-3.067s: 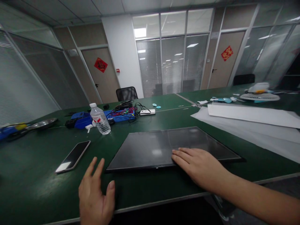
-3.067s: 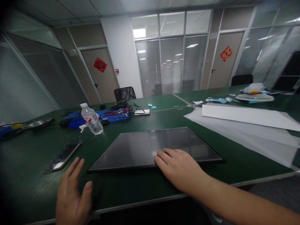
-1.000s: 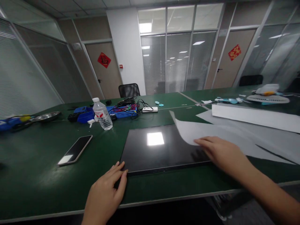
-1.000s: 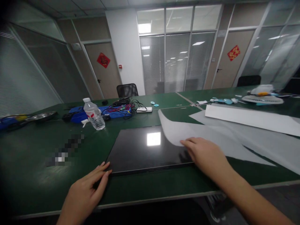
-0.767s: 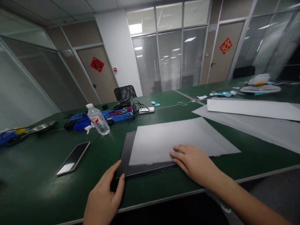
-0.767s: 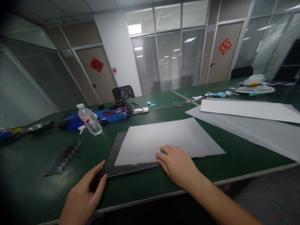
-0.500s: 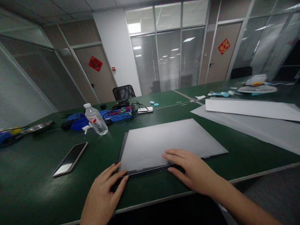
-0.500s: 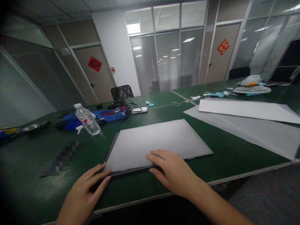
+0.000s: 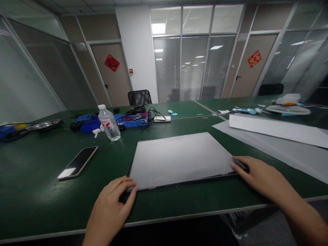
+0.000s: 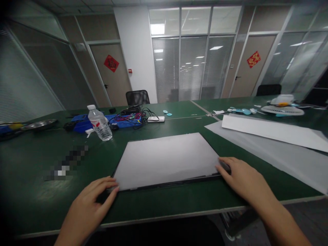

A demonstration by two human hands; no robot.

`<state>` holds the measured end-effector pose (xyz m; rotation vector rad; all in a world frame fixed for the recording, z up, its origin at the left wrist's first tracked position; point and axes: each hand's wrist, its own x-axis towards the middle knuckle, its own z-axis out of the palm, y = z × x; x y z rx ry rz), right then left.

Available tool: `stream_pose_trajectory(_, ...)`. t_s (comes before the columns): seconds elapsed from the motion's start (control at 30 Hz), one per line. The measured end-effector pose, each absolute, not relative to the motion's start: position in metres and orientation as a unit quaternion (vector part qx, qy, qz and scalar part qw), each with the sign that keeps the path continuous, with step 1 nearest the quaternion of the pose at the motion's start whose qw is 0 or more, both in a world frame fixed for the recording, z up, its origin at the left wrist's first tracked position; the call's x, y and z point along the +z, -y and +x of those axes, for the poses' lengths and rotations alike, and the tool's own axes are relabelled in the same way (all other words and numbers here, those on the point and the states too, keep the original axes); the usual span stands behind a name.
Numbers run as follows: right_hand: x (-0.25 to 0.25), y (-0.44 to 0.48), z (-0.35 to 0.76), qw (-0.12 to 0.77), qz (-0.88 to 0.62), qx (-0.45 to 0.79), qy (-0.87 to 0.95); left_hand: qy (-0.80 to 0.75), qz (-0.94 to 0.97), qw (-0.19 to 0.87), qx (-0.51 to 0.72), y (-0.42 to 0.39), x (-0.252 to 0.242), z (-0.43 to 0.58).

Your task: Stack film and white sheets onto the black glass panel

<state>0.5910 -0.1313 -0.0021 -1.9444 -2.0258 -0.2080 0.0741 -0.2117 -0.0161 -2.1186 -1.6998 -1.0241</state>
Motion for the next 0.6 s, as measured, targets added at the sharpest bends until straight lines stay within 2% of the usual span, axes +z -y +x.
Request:
stream_pose_trajectory(0.4, -0.003, 0.16, 0.593, 0.152, -0.652, -0.078, 0.738, 0.619, -0.71, 0.1, -0.321, 0.209, -0.011, 0.077)
stream_pose_trajectory(0.6, 0.029, 0.097, 0.653, 0.092, -0.737, -0.002, 0.669, 0.621, -0.701, 0.106, -0.335, 0.21, -0.01, 0.078)
